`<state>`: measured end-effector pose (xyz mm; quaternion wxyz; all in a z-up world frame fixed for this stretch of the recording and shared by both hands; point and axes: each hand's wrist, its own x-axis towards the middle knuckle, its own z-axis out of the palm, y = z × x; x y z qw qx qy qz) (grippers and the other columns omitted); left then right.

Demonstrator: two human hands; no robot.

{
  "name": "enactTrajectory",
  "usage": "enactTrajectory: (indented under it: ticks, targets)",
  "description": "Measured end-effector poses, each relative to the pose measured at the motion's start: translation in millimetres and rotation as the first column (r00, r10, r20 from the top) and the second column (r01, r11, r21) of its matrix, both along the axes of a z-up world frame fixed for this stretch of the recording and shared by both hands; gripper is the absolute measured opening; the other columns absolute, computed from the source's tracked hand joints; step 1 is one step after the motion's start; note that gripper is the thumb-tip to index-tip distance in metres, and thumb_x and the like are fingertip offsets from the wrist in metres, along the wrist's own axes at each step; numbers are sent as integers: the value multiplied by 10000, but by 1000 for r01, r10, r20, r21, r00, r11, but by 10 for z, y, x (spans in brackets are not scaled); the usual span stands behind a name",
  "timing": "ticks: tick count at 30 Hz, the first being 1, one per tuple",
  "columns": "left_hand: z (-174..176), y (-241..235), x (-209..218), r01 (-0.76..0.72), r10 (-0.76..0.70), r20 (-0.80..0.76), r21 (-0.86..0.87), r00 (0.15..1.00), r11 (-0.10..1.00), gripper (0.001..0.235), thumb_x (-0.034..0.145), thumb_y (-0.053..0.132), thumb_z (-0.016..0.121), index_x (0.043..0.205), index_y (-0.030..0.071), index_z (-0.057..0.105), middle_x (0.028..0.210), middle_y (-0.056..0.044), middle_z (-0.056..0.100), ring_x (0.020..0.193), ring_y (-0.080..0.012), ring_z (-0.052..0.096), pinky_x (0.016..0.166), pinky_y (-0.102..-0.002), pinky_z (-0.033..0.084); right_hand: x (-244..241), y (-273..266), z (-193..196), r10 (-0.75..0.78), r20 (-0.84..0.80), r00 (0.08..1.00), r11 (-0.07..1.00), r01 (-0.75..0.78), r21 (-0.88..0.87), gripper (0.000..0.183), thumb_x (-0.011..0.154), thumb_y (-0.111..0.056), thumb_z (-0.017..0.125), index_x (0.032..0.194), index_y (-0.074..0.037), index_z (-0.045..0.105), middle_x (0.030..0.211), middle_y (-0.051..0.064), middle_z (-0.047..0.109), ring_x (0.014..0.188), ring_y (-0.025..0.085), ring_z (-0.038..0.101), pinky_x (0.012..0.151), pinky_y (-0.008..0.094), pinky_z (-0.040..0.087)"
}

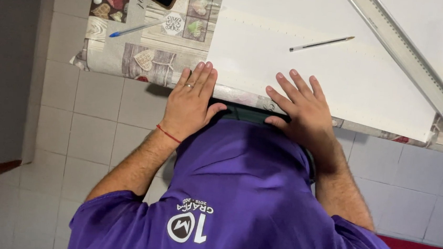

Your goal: Measuring and drawing lines on a large white sheet of paper using a ruler and pen at a design station.

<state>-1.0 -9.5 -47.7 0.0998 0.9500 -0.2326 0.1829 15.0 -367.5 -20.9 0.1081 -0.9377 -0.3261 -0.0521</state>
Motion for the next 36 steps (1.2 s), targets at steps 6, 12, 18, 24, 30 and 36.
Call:
enactTrajectory:
  ticks: [6,12,18,24,30,36]
  targets:
    - [-52,-12,5,1,-1,26,10,1000,1000,918,1128,735,588,1659,-14,597,1744,-224,555,1657,-353,468,1410,-521,265,36,-57,78,40,-108,993,999,-40,1,973,872,-815,744,1710,-361,548,1841,14,455,1719,342,352,1384,654,227]
    - [90,19,59,42,-41,-8,26,999,999,882,1100,732,638,1559,-18,696,1597,-244,696,1551,-381,602,1367,-567,343,44,-120,199,124,-199,972,981,-90,171,978,864,-771,810,1654,-227,621,1805,116,502,1697,412,381,1379,680,201]
    - [403,16,446,83,-86,-97,-31,992,996,640,1124,586,701,1508,76,746,1403,-148,807,1353,-337,734,1232,-650,444,143,-335,481,141,-275,951,858,21,513,738,979,-415,900,1592,-79,662,1694,223,593,1596,502,513,1343,650,355]
    - [868,-149,1005,85,-112,-407,-84,907,993,834,1188,616,533,1725,-13,426,1763,-229,496,1644,-403,407,1365,-605,183,358,-461,568,-52,-129,990,918,98,384,535,1136,-368,763,1515,7,727,1623,246,662,1537,418,575,1297,601,432]
    - [556,-64,1243,143,-161,-363,-78,918,987,862,1194,624,464,1759,-21,377,1824,-240,405,1705,-442,278,1362,-702,66,487,-624,175,-118,33,992,929,98,357,543,1149,-323,810,1548,24,682,1644,263,646,1552,448,589,1277,573,433]
    - [474,-62,1255,149,-162,-244,-73,956,986,796,1169,557,600,1688,-40,515,1788,-233,473,1661,-442,383,1335,-721,168,553,-652,117,-62,172,983,951,6,310,506,1137,-278,835,1515,34,711,1575,300,689,1478,497,658,1240,599,505]
